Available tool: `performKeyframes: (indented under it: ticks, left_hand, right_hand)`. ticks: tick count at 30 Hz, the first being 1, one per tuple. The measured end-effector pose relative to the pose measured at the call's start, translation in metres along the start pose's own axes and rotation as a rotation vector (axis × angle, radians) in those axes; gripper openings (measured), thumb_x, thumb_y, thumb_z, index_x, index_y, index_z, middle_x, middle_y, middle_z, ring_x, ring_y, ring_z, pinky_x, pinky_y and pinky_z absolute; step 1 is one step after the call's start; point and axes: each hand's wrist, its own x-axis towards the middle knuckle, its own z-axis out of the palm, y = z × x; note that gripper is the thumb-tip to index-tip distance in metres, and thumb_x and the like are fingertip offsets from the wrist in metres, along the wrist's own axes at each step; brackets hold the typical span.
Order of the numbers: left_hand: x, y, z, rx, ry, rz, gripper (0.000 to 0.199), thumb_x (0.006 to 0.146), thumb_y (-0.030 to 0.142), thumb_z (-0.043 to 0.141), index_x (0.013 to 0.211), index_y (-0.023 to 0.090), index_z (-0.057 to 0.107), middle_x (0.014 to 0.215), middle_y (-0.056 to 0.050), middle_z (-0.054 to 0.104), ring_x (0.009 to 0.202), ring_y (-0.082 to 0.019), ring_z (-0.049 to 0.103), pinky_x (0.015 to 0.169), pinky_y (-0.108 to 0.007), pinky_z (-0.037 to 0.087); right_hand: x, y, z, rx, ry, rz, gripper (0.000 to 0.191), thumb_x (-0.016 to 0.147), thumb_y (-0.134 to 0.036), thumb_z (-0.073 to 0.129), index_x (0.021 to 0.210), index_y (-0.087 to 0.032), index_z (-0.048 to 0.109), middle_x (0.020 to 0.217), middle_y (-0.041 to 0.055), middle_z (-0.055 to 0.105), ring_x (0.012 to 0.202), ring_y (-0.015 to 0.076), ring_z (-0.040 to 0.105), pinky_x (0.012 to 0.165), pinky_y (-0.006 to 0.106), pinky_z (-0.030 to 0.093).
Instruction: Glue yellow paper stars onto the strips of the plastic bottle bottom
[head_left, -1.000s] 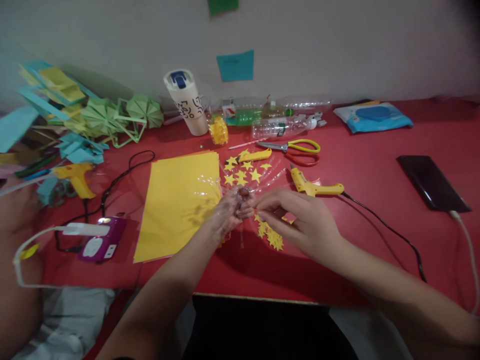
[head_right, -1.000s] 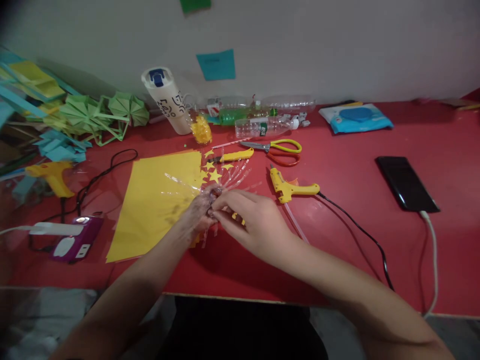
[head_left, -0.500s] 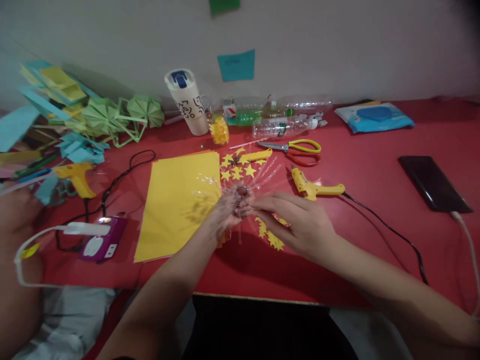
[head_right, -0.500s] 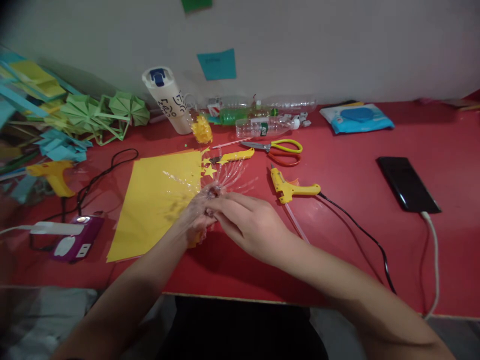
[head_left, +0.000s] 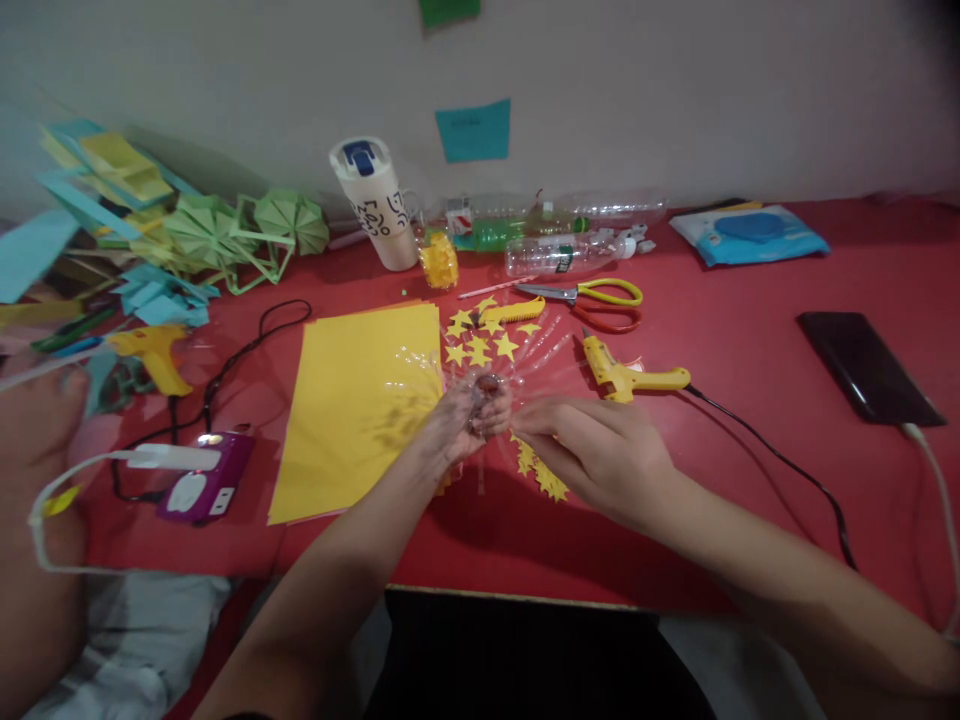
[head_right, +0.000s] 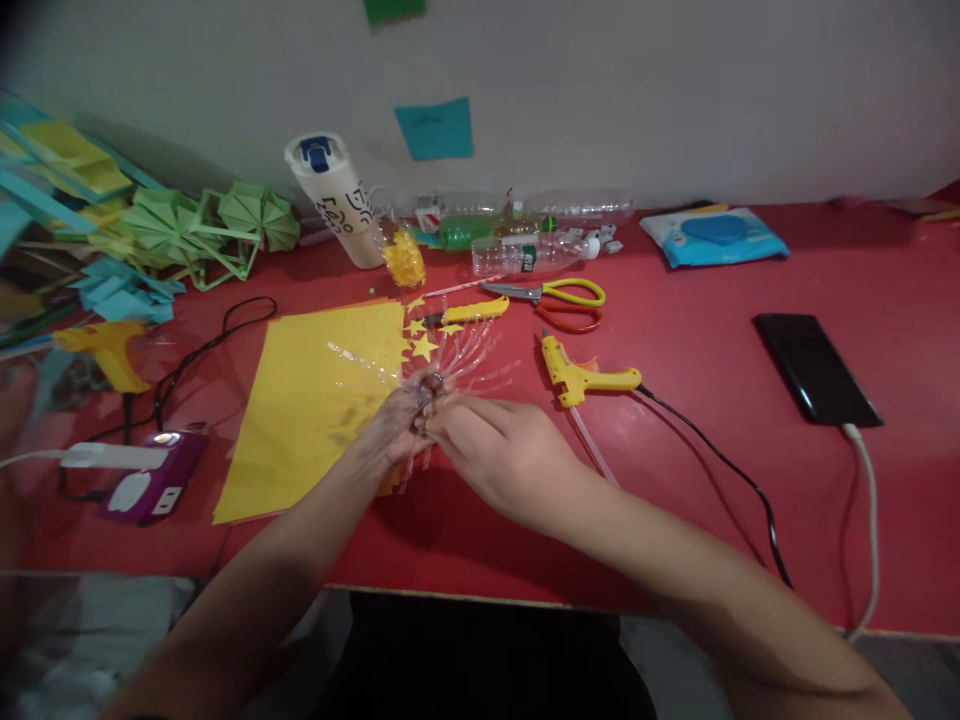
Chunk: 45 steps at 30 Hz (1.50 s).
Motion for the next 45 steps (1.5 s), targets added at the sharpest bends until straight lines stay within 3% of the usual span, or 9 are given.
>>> performKeyframes:
  ticks: [3,6,10,17,22,26,29,36,45]
  left_hand:
    - [-0.001,-0.001,0.0,0.002,0.004,0.018,0.034,0.093,0.012,0.044,0.059,0.017,0.048,0.044,0.007,0.035,0.028,-0.005,0.026,0.029,-0.015,0.022]
    - [-0.001,-0.001,0.0,0.001,0.024,0.038,0.037,0.094,0.007,0.035,0.063,0.016,0.052,0.043,0.006,0.037,0.027,-0.005,0.026,0.028,-0.015,0.022]
    - [0.0,0.001,0.0,0.003,0.022,0.026,0.046,0.099,0.013,0.03,0.057,0.016,0.049,0.039,0.006,0.034,0.025,-0.005,0.024,0.027,-0.015,0.022]
    - [-0.004,0.006,0.002,-0.029,0.026,-0.03,0.041,0.098,0.018,0.038,0.057,0.018,0.044,0.04,0.007,0.028,0.026,-0.005,0.023,0.028,-0.014,0.021]
    - [-0.005,0.004,0.002,-0.024,0.027,-0.015,0.037,0.095,0.016,0.042,0.058,0.018,0.043,0.041,0.008,0.031,0.027,-0.005,0.024,0.029,-0.014,0.021]
    - [-0.003,0.0,0.002,0.015,0.034,0.019,0.036,0.095,0.011,0.039,0.061,0.017,0.049,0.042,0.006,0.037,0.026,-0.004,0.024,0.029,-0.014,0.022]
    - [-0.003,0.0,0.003,0.028,0.015,0.004,0.041,0.099,0.018,0.037,0.06,0.016,0.049,0.041,0.006,0.037,0.026,-0.004,0.024,0.029,-0.013,0.022]
    - [-0.011,0.009,0.008,0.054,0.015,0.044,0.052,0.102,0.021,0.025,0.054,0.016,0.044,0.037,0.006,0.032,0.024,-0.004,0.022,0.028,-0.012,0.018]
    - [-0.005,0.001,0.003,0.051,0.048,0.041,0.033,0.092,0.01,0.04,0.06,0.017,0.048,0.041,0.005,0.038,0.025,-0.005,0.025,0.028,-0.014,0.02]
  right_hand:
    - [-0.001,-0.001,0.0,-0.011,-0.013,-0.036,0.026,0.095,-0.007,0.044,0.079,-0.018,0.062,0.078,0.0043,0.076,0.07,0.012,0.072,0.062,0.019,0.057]
    - [-0.001,0.0,0.001,0.029,0.004,-0.007,0.015,0.095,-0.01,0.05,0.101,-0.016,0.062,0.091,0.0052,0.078,0.078,0.0116,0.074,0.068,0.019,0.058]
    - [-0.002,0.001,0.004,0.039,0.015,0.06,0.02,0.095,-0.015,0.054,0.115,-0.02,0.057,0.099,0.0038,0.078,0.078,0.0117,0.074,0.067,0.02,0.059]
    - [-0.001,0.002,-0.001,0.014,0.032,0.077,0.015,0.095,-0.016,0.05,0.105,-0.021,0.061,0.089,0.0033,0.076,0.071,0.0121,0.071,0.061,0.023,0.056]
    - [0.001,0.003,0.002,0.017,0.003,0.082,0.013,0.094,-0.015,0.053,0.096,-0.016,0.065,0.075,0.0018,0.071,0.058,0.0093,0.062,0.052,0.02,0.047]
    - [-0.001,0.005,0.007,-0.009,-0.057,0.063,0.016,0.094,-0.015,0.052,0.092,-0.013,0.067,0.07,0.0031,0.068,0.057,0.011,0.059,0.05,0.022,0.044]
    - [-0.002,0.007,0.009,-0.022,-0.059,0.023,0.019,0.096,-0.015,0.049,0.088,-0.014,0.067,0.073,0.0043,0.068,0.062,0.0119,0.061,0.056,0.022,0.046]
    - [-0.002,0.008,0.011,-0.186,-0.145,-0.034,0.034,0.097,-0.016,0.043,0.068,-0.017,0.061,0.059,0.001,0.06,0.05,0.011,0.051,0.05,0.025,0.035]
    - [-0.001,0.006,0.007,-0.189,-0.021,-0.029,0.023,0.096,-0.017,0.05,0.081,-0.015,0.067,0.064,0.0016,0.065,0.054,0.0106,0.056,0.051,0.022,0.039]
